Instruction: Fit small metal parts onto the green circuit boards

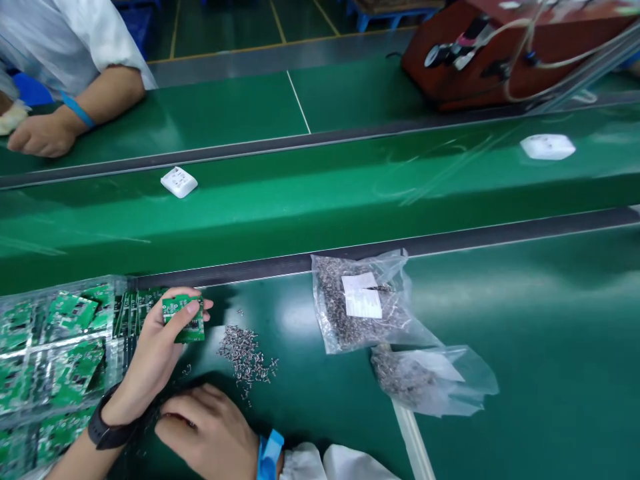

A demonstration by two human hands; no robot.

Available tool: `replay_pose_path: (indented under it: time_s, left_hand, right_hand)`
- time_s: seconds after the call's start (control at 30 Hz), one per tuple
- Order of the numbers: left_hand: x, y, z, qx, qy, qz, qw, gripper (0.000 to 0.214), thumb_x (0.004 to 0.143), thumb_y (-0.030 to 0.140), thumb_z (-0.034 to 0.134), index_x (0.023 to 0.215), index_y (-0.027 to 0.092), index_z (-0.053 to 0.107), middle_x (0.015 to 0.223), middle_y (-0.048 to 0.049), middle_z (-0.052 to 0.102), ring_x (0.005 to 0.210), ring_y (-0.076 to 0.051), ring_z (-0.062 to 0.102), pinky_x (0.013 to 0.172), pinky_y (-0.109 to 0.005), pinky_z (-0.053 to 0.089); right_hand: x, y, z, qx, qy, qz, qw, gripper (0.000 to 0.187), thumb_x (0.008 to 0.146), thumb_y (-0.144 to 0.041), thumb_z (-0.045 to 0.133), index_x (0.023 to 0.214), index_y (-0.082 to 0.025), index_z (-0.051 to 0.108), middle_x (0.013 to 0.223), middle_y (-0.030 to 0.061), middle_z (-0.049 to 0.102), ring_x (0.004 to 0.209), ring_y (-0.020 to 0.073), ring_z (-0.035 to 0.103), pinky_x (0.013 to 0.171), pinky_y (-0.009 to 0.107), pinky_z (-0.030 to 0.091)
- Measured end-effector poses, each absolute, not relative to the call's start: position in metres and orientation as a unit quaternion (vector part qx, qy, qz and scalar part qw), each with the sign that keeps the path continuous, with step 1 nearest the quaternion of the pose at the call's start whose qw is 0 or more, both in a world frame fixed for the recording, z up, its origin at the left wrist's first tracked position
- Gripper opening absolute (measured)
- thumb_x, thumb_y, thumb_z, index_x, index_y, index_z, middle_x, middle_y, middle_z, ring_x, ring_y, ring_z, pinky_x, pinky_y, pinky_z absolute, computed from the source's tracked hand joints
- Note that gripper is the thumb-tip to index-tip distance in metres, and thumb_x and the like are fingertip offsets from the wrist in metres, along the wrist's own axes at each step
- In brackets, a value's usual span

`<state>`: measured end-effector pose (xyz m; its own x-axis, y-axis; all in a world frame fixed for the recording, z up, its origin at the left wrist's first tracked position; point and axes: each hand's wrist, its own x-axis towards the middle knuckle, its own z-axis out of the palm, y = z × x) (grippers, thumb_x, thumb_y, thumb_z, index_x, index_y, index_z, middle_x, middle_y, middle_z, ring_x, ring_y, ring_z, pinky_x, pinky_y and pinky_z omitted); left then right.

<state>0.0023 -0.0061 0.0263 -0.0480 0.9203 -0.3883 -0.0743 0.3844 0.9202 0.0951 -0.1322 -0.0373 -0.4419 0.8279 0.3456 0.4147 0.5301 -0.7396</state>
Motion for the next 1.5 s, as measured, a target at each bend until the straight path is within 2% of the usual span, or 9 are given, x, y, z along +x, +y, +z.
replay_pose_path:
  time_s: [0.13, 0.3, 0.53, 0.63, 0.87, 1.03, 1.2, 1.37, 1.5]
  left_hand:
    - [0.003, -0.006, 0.028, 0.350, 0.605, 0.414, 0.583, 0.032, 0.078, 0.042, 0.085, 0.098, 0.023, 0.070, 0.091, -0.0039, 0.078, 0.077, -0.020, 0.074, 0.072, -0.028, 0.060]
    - [0.003, -0.004, 0.030, 0.339, 0.622, 0.399, 0.583, 0.032, 0.075, 0.043, 0.087, 0.095, 0.024, 0.071, 0.087, -0.0028, 0.077, 0.077, -0.021, 0.074, 0.070, -0.029, 0.061]
    - [0.002, -0.004, 0.032, 0.356, 0.655, 0.368, 0.556, 0.033, 0.077, 0.046, 0.085, 0.096, 0.024, 0.070, 0.087, -0.0049, 0.077, 0.076, -0.024, 0.074, 0.069, -0.034, 0.062]
    - [0.002, -0.004, 0.032, 0.348, 0.657, 0.365, 0.561, 0.033, 0.076, 0.047, 0.086, 0.094, 0.025, 0.070, 0.085, -0.0049, 0.078, 0.074, -0.024, 0.074, 0.068, -0.034, 0.062]
    - [0.002, -0.005, 0.030, 0.334, 0.658, 0.366, 0.567, 0.033, 0.075, 0.045, 0.087, 0.095, 0.025, 0.070, 0.086, -0.0047, 0.078, 0.072, -0.022, 0.073, 0.067, -0.032, 0.061]
    - [0.003, -0.005, 0.029, 0.337, 0.656, 0.370, 0.565, 0.033, 0.075, 0.045, 0.087, 0.096, 0.025, 0.070, 0.086, -0.0044, 0.078, 0.074, -0.022, 0.073, 0.066, -0.030, 0.059]
    - [0.006, -0.004, 0.033, 0.343, 0.663, 0.368, 0.555, 0.034, 0.074, 0.045, 0.087, 0.094, 0.024, 0.069, 0.086, -0.0042, 0.077, 0.074, -0.022, 0.072, 0.065, -0.030, 0.058]
    - [0.008, -0.003, 0.035, 0.344, 0.664, 0.370, 0.551, 0.034, 0.073, 0.045, 0.088, 0.093, 0.024, 0.069, 0.084, -0.0032, 0.075, 0.075, -0.022, 0.072, 0.065, -0.029, 0.058]
    - [0.007, -0.004, 0.035, 0.339, 0.665, 0.369, 0.555, 0.031, 0.078, 0.042, 0.086, 0.096, 0.023, 0.069, 0.085, -0.0022, 0.075, 0.076, -0.020, 0.072, 0.069, -0.028, 0.057]
  right_hand:
    - [0.097, -0.134, -0.036, -0.401, -0.796, 0.307, 0.336, 0.021, 0.105, -0.016, 0.053, 0.107, -0.026, 0.071, 0.109, -0.0014, 0.074, 0.082, 0.0118, 0.067, 0.079, 0.025, 0.057]
    - [0.099, -0.133, -0.036, -0.390, -0.792, 0.342, 0.321, 0.022, 0.107, -0.023, 0.050, 0.109, -0.029, 0.071, 0.089, -0.0025, 0.072, 0.074, 0.0122, 0.066, 0.078, 0.022, 0.058]
    - [0.100, -0.134, -0.039, -0.384, -0.786, 0.366, 0.317, 0.016, 0.106, -0.030, 0.055, 0.103, -0.029, 0.071, 0.103, -0.0044, 0.077, 0.083, 0.0106, 0.071, 0.080, 0.020, 0.060]
    - [0.101, -0.134, -0.040, -0.371, -0.789, 0.372, 0.318, 0.015, 0.105, -0.029, 0.058, 0.099, -0.028, 0.071, 0.099, -0.0043, 0.077, 0.079, 0.0105, 0.070, 0.080, 0.020, 0.060]
    - [0.108, -0.131, -0.027, -0.338, -0.779, 0.406, 0.338, 0.025, 0.106, -0.020, 0.054, 0.091, -0.028, 0.072, 0.101, -0.0073, 0.078, 0.082, 0.0065, 0.070, 0.082, 0.013, 0.056]
    - [0.115, -0.124, -0.026, -0.280, -0.773, 0.412, 0.394, 0.034, 0.113, -0.021, 0.038, 0.105, -0.023, 0.071, 0.115, -0.0074, 0.078, 0.100, 0.0052, 0.071, 0.095, 0.011, 0.052]
    - [0.114, -0.130, -0.031, -0.299, -0.770, 0.406, 0.392, 0.031, 0.112, -0.024, 0.038, 0.134, -0.022, 0.060, 0.107, -0.0042, 0.079, 0.094, 0.0106, 0.072, 0.089, 0.019, 0.058]
    - [0.112, -0.134, -0.032, -0.298, -0.779, 0.412, 0.368, 0.031, 0.112, -0.024, 0.040, 0.139, -0.024, 0.056, 0.119, -0.0047, 0.076, 0.108, 0.0098, 0.069, 0.091, 0.020, 0.056]
    - [0.108, -0.134, -0.037, -0.272, -0.804, 0.393, 0.355, 0.029, 0.114, -0.025, 0.038, 0.132, -0.023, 0.060, 0.116, -0.0047, 0.077, 0.111, 0.0093, 0.066, 0.095, 0.021, 0.054]
